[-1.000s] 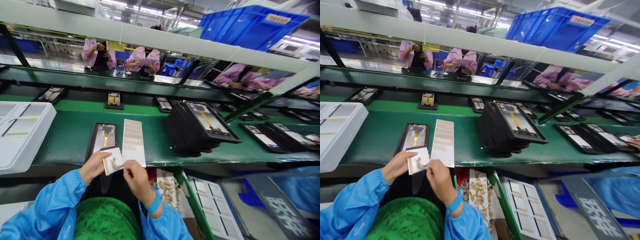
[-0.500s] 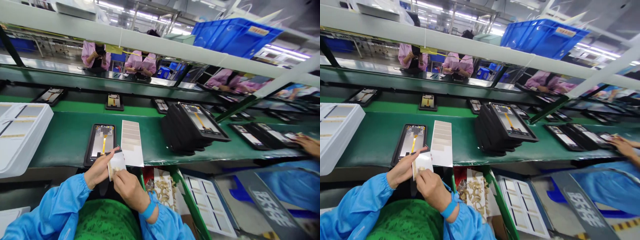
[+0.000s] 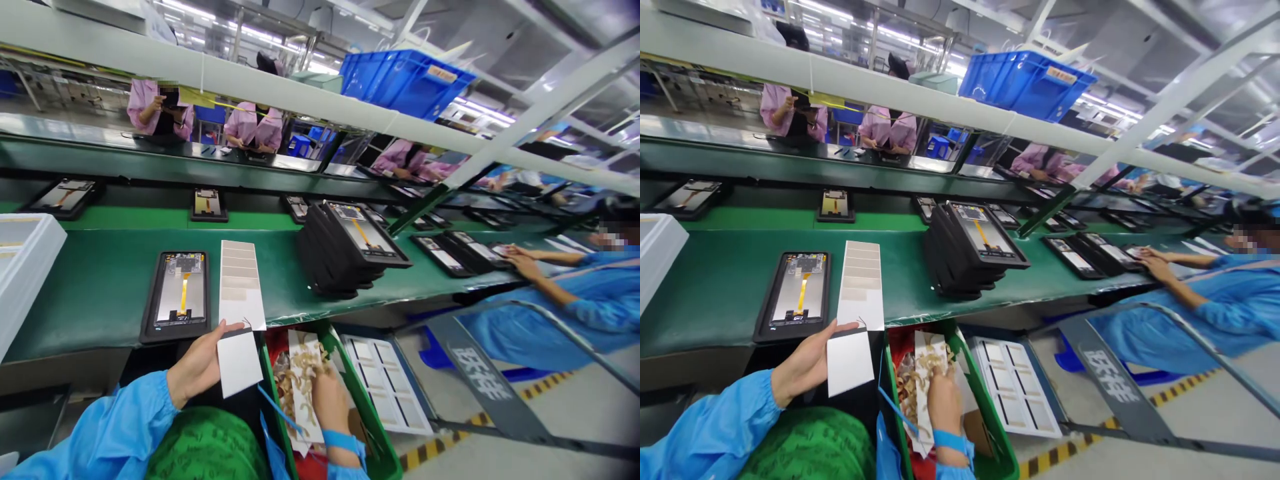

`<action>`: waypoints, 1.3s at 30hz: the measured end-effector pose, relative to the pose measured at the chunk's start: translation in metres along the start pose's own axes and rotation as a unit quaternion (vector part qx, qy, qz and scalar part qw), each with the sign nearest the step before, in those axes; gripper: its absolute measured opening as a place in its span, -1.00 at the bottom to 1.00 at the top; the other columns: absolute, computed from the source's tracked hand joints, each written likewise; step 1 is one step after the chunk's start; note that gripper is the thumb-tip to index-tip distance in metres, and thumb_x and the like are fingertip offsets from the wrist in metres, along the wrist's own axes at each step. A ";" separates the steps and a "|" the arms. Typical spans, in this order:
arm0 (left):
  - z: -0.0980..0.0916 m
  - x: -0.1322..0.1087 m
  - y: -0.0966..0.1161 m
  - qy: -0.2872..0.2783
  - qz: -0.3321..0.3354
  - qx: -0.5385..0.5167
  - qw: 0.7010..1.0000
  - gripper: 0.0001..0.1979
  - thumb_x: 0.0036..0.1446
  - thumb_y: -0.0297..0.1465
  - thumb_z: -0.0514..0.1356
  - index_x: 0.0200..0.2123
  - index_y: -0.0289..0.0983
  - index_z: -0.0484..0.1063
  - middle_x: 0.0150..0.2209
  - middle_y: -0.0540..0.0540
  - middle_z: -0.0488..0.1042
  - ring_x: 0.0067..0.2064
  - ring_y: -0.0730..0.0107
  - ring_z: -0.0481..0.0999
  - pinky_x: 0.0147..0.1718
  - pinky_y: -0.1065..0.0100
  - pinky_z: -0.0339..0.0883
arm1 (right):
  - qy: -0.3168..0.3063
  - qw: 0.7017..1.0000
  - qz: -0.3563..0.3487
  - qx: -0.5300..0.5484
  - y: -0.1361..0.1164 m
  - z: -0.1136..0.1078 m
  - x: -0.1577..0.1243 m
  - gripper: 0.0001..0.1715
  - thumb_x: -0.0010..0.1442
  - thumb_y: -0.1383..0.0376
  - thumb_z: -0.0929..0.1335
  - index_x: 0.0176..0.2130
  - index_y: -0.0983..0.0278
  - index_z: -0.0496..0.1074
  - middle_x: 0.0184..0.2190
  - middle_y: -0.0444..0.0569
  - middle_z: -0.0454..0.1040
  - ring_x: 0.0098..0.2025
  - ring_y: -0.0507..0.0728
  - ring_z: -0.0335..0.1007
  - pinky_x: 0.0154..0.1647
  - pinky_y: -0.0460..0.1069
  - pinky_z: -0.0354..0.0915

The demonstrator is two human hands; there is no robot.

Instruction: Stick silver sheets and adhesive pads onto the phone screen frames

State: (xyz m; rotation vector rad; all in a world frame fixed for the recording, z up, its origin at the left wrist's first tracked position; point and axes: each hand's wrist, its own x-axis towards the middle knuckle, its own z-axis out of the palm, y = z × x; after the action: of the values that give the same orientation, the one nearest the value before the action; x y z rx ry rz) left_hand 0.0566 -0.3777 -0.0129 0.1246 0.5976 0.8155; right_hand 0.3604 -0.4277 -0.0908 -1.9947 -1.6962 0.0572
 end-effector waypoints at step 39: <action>-0.118 -0.043 0.179 0.259 0.286 0.453 0.803 -0.68 0.05 -0.15 0.30 -0.24 -0.27 0.46 -0.51 0.04 0.46 -0.47 0.41 0.37 -0.47 0.43 0.13 | -0.228 0.826 -0.499 0.133 -0.280 0.112 0.194 -0.78 0.32 0.47 0.23 -0.12 0.27 0.38 -0.12 0.05 0.47 -0.07 0.13 0.39 -0.09 0.02 0.35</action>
State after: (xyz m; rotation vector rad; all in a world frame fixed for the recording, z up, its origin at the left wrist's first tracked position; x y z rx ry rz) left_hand -0.1467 -0.2996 -0.0322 1.0310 1.4978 1.0909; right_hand 0.1077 -0.1839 -0.0175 -0.7245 -2.6569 0.3929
